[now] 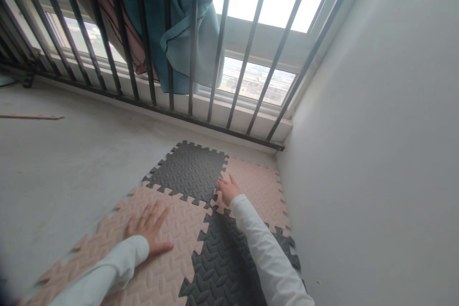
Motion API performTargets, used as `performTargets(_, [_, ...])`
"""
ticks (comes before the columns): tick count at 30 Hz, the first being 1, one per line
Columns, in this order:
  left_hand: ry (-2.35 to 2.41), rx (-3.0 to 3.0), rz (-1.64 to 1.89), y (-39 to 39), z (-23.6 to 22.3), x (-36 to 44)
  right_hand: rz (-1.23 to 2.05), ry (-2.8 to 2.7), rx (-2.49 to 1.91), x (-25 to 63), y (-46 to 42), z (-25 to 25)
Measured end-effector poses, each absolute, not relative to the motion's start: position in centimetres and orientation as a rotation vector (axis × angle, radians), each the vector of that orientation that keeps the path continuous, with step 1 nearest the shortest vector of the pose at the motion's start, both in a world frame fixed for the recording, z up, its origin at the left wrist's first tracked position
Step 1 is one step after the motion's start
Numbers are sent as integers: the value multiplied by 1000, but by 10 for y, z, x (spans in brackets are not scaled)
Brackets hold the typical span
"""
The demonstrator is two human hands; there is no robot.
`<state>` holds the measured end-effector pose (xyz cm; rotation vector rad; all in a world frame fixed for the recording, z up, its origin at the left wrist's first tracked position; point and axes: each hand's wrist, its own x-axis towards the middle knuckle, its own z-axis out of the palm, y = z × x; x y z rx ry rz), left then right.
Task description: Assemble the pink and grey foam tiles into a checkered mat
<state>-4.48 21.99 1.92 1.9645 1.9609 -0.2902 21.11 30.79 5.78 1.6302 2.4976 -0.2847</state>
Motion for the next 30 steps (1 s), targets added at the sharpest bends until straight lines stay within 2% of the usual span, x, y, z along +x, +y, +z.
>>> performTargets(12, [1959,1968,-237,218,21,-44,-169,2637,1608,183,258,50])
performTargets(18, [1956,1966,-283,220,17,-45,-280,2589,1672,185,252,60])
performTargets(25, [1957,1980,-274,219,18,-45,-265,2604,1552,168,240,59])
performTargets(30, [1949,1966,-271,220,18,-45,-291,2605,1639,174,228,62])
